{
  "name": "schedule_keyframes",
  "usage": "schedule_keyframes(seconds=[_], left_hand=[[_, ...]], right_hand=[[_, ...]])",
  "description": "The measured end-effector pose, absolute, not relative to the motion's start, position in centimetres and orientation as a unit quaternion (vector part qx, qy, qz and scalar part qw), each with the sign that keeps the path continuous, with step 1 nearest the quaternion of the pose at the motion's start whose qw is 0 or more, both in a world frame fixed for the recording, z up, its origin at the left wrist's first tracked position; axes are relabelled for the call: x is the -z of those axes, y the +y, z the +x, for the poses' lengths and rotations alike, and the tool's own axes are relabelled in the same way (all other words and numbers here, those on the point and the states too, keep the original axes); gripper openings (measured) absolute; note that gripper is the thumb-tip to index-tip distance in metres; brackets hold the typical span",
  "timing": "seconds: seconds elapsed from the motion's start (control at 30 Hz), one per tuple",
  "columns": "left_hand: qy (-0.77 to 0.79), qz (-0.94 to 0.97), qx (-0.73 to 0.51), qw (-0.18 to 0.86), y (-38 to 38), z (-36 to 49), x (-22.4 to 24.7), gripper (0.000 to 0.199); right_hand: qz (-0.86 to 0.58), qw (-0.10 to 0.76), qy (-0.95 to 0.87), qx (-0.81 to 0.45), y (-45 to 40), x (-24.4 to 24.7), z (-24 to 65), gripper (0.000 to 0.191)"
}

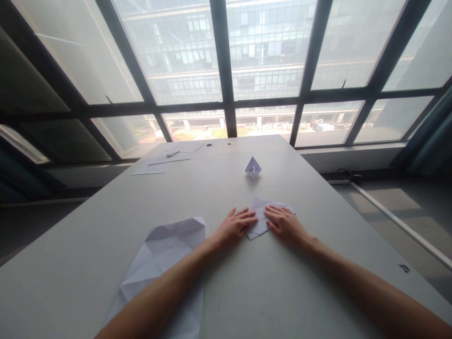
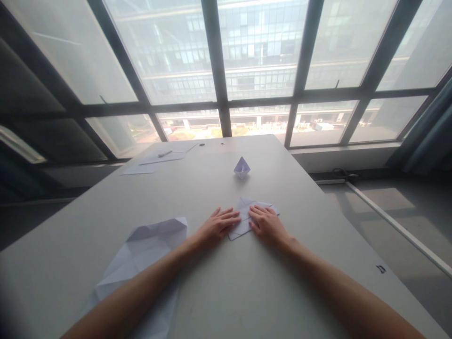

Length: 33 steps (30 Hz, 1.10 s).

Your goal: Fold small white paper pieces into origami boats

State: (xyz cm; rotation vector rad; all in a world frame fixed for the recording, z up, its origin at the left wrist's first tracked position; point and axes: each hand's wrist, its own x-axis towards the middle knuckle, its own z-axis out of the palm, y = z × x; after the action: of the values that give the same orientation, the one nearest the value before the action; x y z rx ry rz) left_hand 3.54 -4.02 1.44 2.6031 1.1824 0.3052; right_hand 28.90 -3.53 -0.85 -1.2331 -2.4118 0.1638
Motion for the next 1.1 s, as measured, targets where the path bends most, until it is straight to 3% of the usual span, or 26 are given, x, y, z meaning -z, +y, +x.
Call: schedule_keyframes(seconds=[0.23, 0.47, 0.63, 0.87, 1.0, 1.1], left_hand=[[0.413, 0.896, -0.115, 0.115, -3.8, 3.5, -1.4, 0.041], [0.43, 0.889, -0.132, 0.082, -3.7, 3.3, -1.1, 0.07], [0.447, 0.875, -0.167, 0.085, -3.3, 3.2, -0.7, 0.051], [0.472, 0.837, -0.255, 0.11, -3.1, 3.0, -0.9, 0.033], [0.482, 0.82, -0.291, 0.1, -3.0, 2.9, -0.6, 0.03], [0.461, 0.843, -0.271, 0.056, -3.0, 2.8, -0.5, 0.027]], right_hand=[[-0.441, 0.228, -0.867, -0.046, -3.6, 0.3, 28.9, 0.035], [-0.407, 0.191, -0.893, -0.031, -4.1, -0.9, 29.1, 0.05], [-0.389, 0.204, -0.897, -0.046, -4.1, -0.9, 29.0, 0.035], [-0.445, 0.271, -0.85, -0.079, -3.7, 0.0, 29.3, 0.035], [-0.455, 0.313, -0.833, -0.042, -3.2, 0.4, 29.6, 0.039], [-0.449, 0.297, -0.843, 0.014, -3.0, 0.4, 29.6, 0.032]])
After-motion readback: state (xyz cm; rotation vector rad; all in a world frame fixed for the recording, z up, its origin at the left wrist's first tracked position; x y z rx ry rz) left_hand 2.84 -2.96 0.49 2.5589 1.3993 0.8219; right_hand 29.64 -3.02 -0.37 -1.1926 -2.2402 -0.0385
